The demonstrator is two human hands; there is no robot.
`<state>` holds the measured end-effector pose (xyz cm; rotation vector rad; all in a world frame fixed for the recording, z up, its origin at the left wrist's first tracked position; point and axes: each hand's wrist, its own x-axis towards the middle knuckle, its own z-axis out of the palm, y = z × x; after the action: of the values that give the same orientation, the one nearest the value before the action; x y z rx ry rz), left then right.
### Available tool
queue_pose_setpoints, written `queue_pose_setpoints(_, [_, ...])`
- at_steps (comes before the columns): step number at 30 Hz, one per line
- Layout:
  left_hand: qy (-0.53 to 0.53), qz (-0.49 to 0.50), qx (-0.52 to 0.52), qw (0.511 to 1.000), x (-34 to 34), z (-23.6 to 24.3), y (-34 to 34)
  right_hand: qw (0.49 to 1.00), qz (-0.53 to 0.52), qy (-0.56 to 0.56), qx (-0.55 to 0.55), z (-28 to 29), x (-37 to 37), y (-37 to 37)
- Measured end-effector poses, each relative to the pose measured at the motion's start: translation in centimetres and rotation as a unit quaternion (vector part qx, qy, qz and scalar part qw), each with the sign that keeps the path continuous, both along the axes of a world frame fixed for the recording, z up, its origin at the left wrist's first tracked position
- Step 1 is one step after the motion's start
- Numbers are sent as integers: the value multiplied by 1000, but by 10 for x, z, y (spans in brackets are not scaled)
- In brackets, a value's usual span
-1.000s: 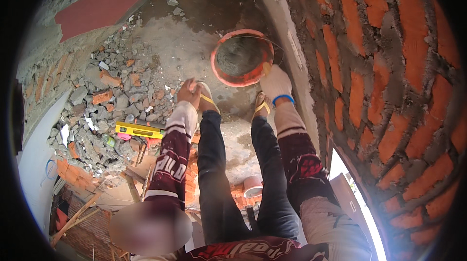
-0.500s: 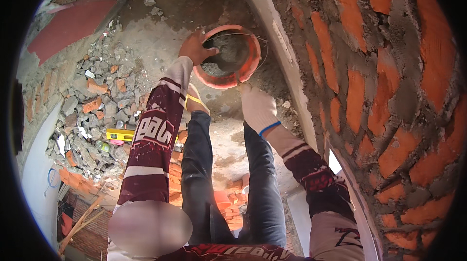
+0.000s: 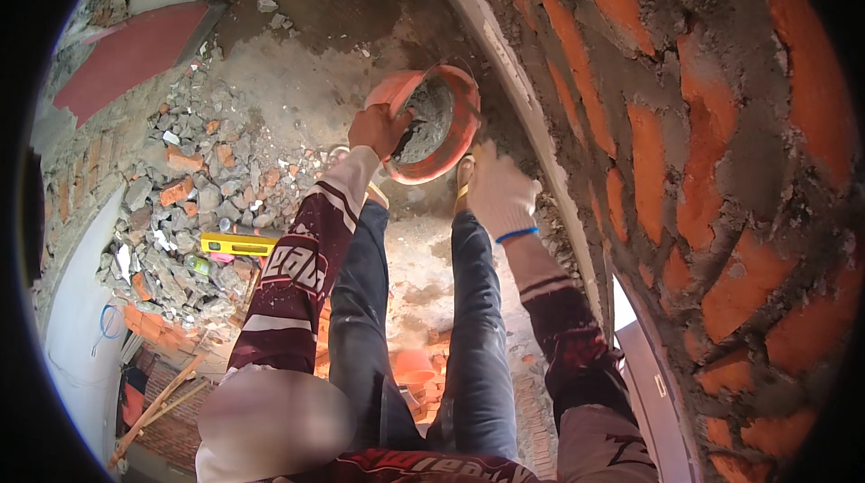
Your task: The person places red bricks onto a partially built wall and applies mortar between them using a trowel. They repeatedly scoop mortar from a bucket, spread it on the bricks, and adjust the brick positions to align the wall.
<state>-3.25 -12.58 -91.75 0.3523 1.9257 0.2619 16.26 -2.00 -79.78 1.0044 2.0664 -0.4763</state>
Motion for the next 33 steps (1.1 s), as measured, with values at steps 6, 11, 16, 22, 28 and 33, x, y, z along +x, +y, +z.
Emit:
queue_pose_setpoints(6, [182, 124, 278, 935, 66, -28, -22, 993, 97, -17, -63, -75, -8, 34])
queue_pose_setpoints(11, [59, 292, 327, 897, 70, -52, -32, 964, 97, 50, -242, -118, 34, 8])
queue_pose_setpoints(16, [40, 266, 334, 903, 39, -69, -34, 939, -64, 87, -325, -121, 43, -35])
queue_pose_setpoints(22, [-6, 318, 296, 901, 14, -72, -49, 841, -297, 93, -442, -114, 34, -61])
queue_pose_setpoints(28, [-28, 412, 250, 876, 20, -71, -66, 776, -369, 93, -502, -114, 22, -61])
queue_pose_setpoints(33, [-42, 497, 211, 841, 29, -67, -85, 671, -499, 110, -537, -117, 18, -64])
